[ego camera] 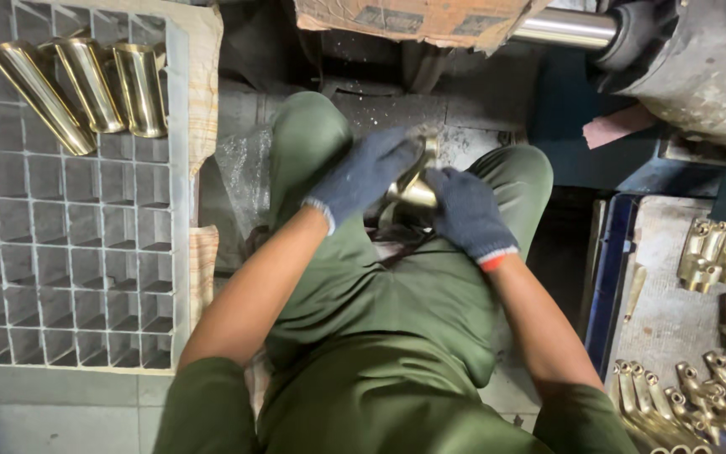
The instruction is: The person handles metal faucet components one at a time, holding each against a rotating buffing wheel to polish the surface before placing the finished parts into a blue crate or a metal rack.
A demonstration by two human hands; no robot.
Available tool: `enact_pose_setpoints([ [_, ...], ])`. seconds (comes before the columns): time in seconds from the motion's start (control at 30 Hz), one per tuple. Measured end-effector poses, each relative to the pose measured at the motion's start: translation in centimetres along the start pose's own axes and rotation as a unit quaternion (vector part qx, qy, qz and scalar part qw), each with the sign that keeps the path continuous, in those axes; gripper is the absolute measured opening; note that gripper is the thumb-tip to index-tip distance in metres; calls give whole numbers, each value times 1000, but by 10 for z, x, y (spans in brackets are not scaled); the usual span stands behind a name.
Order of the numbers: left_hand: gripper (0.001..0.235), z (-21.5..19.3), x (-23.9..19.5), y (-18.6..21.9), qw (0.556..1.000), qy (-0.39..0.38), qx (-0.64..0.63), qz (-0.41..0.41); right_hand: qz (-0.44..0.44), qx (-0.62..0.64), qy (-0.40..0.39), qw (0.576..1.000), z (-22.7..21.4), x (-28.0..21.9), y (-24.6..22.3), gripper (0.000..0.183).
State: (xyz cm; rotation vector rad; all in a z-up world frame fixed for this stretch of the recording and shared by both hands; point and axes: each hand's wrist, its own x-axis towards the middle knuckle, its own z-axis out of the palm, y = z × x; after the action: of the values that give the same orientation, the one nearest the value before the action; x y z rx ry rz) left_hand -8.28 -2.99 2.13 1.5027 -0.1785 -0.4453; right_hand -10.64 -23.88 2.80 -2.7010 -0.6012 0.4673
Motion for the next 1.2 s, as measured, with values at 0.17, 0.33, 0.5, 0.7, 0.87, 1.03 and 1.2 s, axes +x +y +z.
enact_pose_setpoints([
  [0.17, 36, -3, 45, -54, 997, 63, 28, -30, 11, -7, 7, 1000, 28, 40, 27, 54],
  [0.33, 29, -5, 69, -90, 990, 140, 29, 23, -2, 22, -23, 999, 48, 60, 34, 51],
  [0.5, 28, -9, 66, -87, 986, 155, 36, -46, -70, 85, -11, 994, 50, 60, 30, 61],
  [0.7, 28, -10, 59, -81, 986, 153, 64, -32, -31, 104, -85, 991, 44, 52, 20, 64],
  [0.87, 17, -13, 59, -81, 865, 71, 474, 152, -51, 138, -113, 983, 31, 46, 20, 53],
  [1.03, 29, -13, 54, -63, 989, 118, 22, -83, -58, 183, -190, 963, 7, 45, 16, 59],
  [1.2, 33, -13, 50, -51, 983, 103, -49, -146, -100, 270, -253, 923, -22, 51, 6, 60],
])
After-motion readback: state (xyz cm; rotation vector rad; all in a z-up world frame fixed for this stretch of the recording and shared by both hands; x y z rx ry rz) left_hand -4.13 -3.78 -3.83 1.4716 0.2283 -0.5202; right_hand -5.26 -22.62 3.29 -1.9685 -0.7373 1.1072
